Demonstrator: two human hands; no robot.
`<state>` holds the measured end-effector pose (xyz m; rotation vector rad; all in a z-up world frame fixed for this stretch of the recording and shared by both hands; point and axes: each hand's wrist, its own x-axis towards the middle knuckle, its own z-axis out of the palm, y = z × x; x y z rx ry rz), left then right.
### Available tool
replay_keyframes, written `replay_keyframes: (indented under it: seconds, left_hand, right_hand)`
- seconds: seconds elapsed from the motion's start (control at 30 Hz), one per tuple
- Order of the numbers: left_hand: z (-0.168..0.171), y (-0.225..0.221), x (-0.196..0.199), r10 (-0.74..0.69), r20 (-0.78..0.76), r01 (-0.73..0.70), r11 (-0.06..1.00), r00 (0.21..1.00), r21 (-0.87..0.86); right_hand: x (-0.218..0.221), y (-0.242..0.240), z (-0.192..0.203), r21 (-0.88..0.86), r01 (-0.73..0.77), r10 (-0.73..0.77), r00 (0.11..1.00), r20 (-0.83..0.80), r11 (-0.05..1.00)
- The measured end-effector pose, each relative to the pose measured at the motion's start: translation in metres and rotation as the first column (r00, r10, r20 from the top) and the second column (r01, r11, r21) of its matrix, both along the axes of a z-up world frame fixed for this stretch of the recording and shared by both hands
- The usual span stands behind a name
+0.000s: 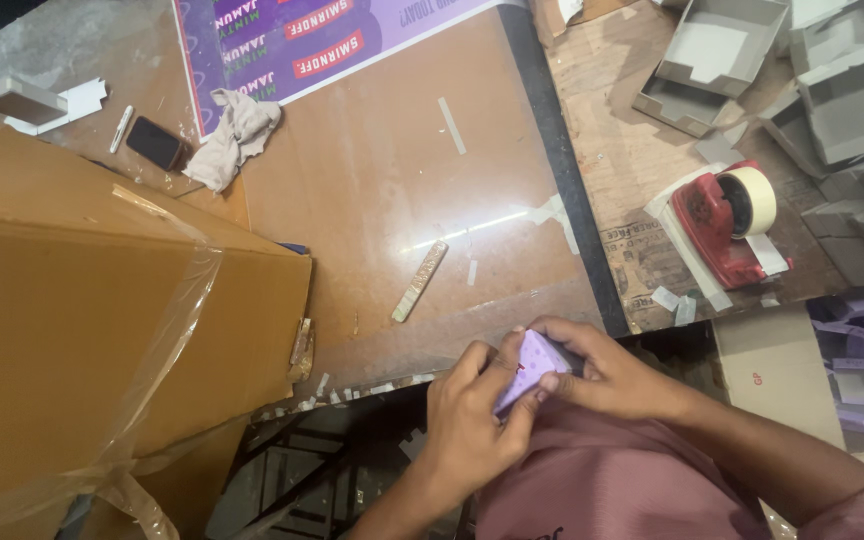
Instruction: The person assembles small purple cardboard boxes on a workbench. They fold the flaps, press the edges, and use a wooden stick to crease the folds. The person handles multiple boxes one at a time, stacking completed units aside.
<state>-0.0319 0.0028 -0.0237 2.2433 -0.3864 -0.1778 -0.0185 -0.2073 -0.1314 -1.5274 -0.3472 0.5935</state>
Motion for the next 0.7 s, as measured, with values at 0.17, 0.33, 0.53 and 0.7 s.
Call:
replay_keyframes:
  seconds: [0.17,0.33,0.53,0.7]
  left_hand:
    - [-0.001,0.000,0.002,0.007,-0.084,-0.011,0.999,0.996,-0.051]
    - [-0.004,0.001,0.004,-0.004,-0.080,-0.001,0.998,0.997,-0.069]
    - [-0.011,0.000,0.008,0.023,0.005,-0.023,0.999,1.000,-0.031]
    - [-0.028,0.002,0.005,-0.003,0.163,0.008,1.000,0.987,-0.030]
  right_hand:
    - [0.009,-0.013,-0.003,0.229,-0.140,0.107,0.982,0.153,0.963]
    - [0.016,-0.010,-0.003,0.048,-0.157,0.155,0.987,0.046,0.986]
    - [0.019,0.005,0.016,-0.218,0.079,0.025,0.898,0.439,0.973]
    - [0.028,0.007,0.029,-0.319,0.065,0.106,0.865,0.490,0.945]
